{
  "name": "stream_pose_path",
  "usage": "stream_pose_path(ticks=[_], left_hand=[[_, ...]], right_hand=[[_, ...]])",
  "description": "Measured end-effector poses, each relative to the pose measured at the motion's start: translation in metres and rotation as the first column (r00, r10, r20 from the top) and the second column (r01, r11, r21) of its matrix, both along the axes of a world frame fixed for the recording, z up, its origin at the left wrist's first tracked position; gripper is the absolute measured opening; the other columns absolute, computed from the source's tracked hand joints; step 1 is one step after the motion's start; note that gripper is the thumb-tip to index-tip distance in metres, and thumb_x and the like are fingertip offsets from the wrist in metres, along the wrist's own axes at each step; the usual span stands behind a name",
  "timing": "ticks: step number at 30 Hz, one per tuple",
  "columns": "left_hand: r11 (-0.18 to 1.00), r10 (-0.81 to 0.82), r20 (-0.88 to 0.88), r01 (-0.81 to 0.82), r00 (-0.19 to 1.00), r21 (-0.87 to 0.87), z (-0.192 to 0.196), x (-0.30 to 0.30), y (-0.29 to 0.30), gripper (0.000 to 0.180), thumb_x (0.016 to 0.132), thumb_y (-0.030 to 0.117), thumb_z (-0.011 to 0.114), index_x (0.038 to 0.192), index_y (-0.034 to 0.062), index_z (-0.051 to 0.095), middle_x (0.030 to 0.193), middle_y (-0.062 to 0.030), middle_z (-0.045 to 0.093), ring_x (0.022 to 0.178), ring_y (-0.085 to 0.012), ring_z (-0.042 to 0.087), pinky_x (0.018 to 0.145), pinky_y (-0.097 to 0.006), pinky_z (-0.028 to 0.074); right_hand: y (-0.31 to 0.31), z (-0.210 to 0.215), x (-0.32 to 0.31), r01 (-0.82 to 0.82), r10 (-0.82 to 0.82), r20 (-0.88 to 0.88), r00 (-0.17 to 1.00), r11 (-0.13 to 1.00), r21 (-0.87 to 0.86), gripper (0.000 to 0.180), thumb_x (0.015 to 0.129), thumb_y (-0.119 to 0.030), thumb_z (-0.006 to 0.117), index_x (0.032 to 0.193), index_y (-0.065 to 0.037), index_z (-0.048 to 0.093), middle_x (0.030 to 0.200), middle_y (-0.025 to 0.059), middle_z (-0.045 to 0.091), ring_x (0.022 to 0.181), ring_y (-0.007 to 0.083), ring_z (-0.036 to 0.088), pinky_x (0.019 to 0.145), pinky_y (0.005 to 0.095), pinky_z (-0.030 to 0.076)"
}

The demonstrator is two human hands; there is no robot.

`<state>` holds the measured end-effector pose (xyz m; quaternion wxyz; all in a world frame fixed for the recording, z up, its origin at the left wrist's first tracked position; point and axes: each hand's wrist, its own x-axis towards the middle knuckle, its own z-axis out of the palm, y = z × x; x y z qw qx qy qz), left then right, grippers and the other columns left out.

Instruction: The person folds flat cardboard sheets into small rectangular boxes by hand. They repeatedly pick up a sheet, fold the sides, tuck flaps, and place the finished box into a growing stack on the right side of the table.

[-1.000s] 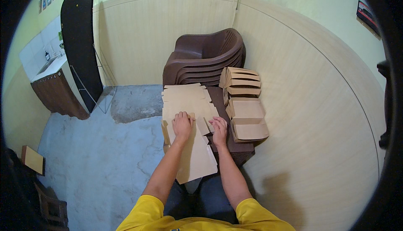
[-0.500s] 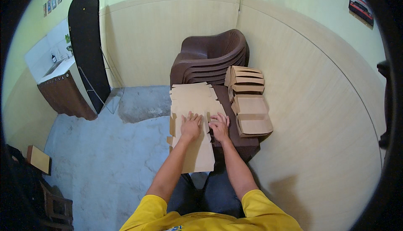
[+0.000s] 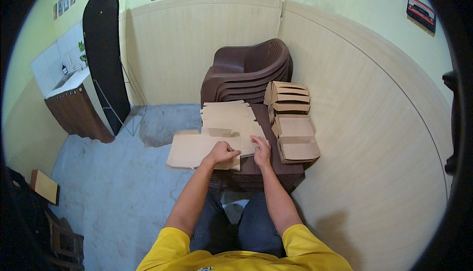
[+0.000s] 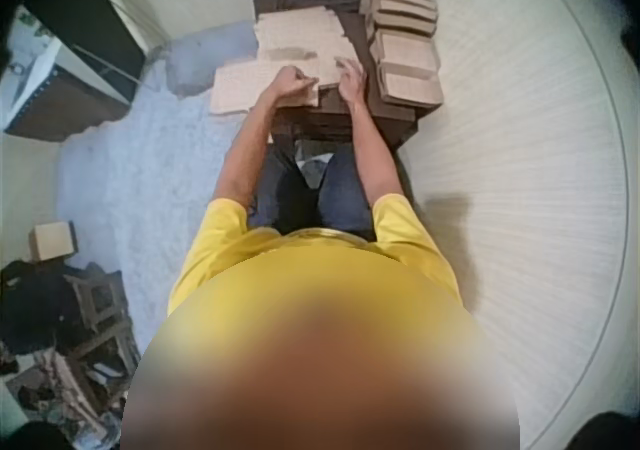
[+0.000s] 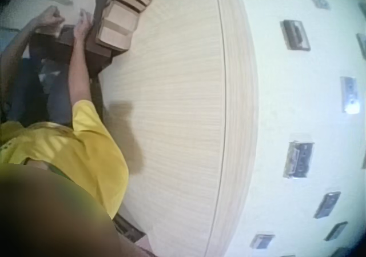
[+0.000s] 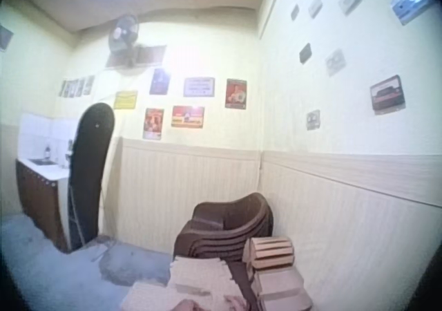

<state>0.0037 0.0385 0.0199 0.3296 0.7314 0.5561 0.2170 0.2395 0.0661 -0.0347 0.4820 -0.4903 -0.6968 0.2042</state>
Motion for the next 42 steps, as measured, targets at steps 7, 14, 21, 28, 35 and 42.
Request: stream_pose_path(ticks=[7,14,21,28,35,42], left_hand=[[0.976,-0.112,0.006,0.109,0.994,0.187,-0.009,0.004,0.004,0.067,0.088,0.054,0.078,0.061,-0.0064,0.069,0.050,-0.0221,0.056,0.046,-0.0255,0.061,0.055,-0.044,0.051],[0.950,0.110,0.094,-0.133,0.989,0.284,-0.011,0.026,0.018,0.052,0.083,0.043,0.082,0.098,-0.0058,0.069,0.089,-0.0249,0.070,0.082,-0.0341,0.070,0.075,-0.047,0.055],[0.978,0.181,-0.103,-0.168,0.978,0.125,-0.037,0.072,0.011,0.086,0.076,0.036,0.081,0.143,-0.0049,0.047,0.145,-0.0303,0.054,0.139,-0.0518,0.049,0.119,-0.054,0.043],[0.934,0.101,-0.017,-0.089,0.995,0.347,-0.033,0.068,-0.042,0.093,0.078,0.019,0.090,0.155,-0.0025,0.042,0.150,-0.0248,0.057,0.136,-0.0427,0.058,0.113,-0.050,0.050],[0.905,0.162,0.060,-0.173,0.985,0.388,-0.020,0.056,-0.080,0.056,0.090,0.019,0.082,0.137,0.0048,0.057,0.123,-0.0211,0.067,0.104,-0.0457,0.069,0.087,-0.052,0.058],[0.801,0.230,0.170,-0.285,0.958,0.526,-0.010,0.044,-0.088,0.018,0.098,0.020,0.075,0.108,0.0059,0.076,0.109,-0.0163,0.075,0.096,-0.0406,0.073,0.083,-0.049,0.058]], right_hand=[[-0.013,0.006,-0.007,0.030,-0.079,0.218,0.973,0.975,0.218,0.045,0.079,-0.007,0.069,0.124,-0.011,0.076,0.119,0.0118,0.071,0.130,0.0338,0.057,0.120,0.0515,0.036],[-0.009,0.004,-0.008,0.046,-0.109,0.283,0.953,0.974,0.221,0.022,0.089,-0.023,0.077,0.107,-0.011,0.076,0.113,0.0075,0.072,0.125,0.0313,0.060,0.121,0.0549,0.032],[-0.003,-0.003,-0.001,-0.011,0.003,0.126,0.992,0.998,0.068,0.019,0.102,-0.025,0.065,0.104,-0.010,0.077,0.107,0.0067,0.076,0.118,0.0297,0.062,0.117,0.0526,0.032],[-0.002,-0.002,-0.005,0.081,-0.078,0.104,0.991,0.996,-0.022,0.026,0.088,-0.036,0.081,0.100,-0.013,0.080,0.092,0.0011,0.076,0.108,0.0267,0.066,0.111,0.0463,0.036],[-0.028,0.045,-0.019,0.204,-0.139,0.592,0.794,0.978,-0.043,0.032,0.081,-0.029,0.089,0.107,-0.012,0.082,0.098,0.0050,0.077,0.107,0.0287,0.067,0.112,0.0479,0.042],[-0.027,0.043,-0.026,0.058,-0.038,0.049,0.998,0.860,-0.508,0.034,0.078,-0.017,0.090,0.107,-0.004,0.077,0.098,0.0130,0.079,0.084,0.0286,0.076,0.071,0.0440,0.061]])
